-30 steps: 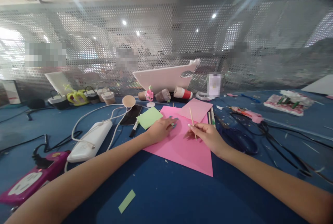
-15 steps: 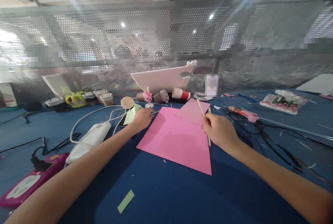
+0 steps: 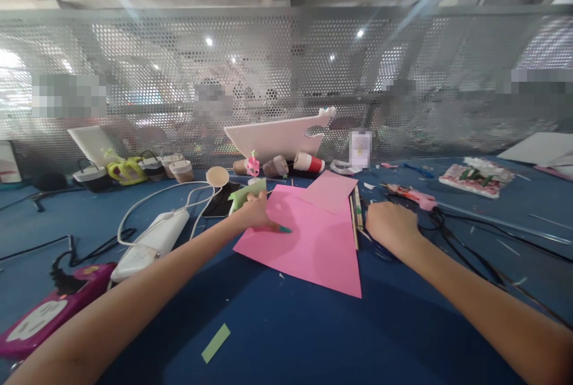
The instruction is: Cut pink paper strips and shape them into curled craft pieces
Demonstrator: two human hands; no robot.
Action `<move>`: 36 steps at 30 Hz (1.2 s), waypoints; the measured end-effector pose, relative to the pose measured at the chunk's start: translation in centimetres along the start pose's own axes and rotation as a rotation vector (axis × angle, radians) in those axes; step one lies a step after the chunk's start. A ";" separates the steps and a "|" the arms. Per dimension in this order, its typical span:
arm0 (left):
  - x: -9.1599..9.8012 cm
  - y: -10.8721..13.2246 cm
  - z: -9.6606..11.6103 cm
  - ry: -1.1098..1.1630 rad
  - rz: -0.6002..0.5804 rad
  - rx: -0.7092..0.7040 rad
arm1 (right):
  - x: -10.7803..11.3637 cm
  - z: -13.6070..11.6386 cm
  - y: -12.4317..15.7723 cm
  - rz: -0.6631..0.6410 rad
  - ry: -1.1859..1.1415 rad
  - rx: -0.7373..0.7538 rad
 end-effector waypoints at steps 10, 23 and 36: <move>4.9 0.3 -0.5 0.142 0.095 -0.276 | 3.4 0.2 -1.2 -0.269 0.298 -0.051; 12.3 4.7 -0.8 -0.034 0.189 -0.404 | 3.3 -0.9 0.3 -0.454 0.360 -0.162; 16.0 8.7 -1.0 0.201 0.518 -0.299 | 2.9 -1.3 1.6 -0.050 0.361 -0.084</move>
Point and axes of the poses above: each hand's wrist, its own y-axis away from the middle knuckle, its own x-axis out of the back of the hand, z = x × y, the point moved 1 cm from there along -y, towards the middle knuckle, and after that the axes turned 2 degrees about z, right-handed, at the moved point
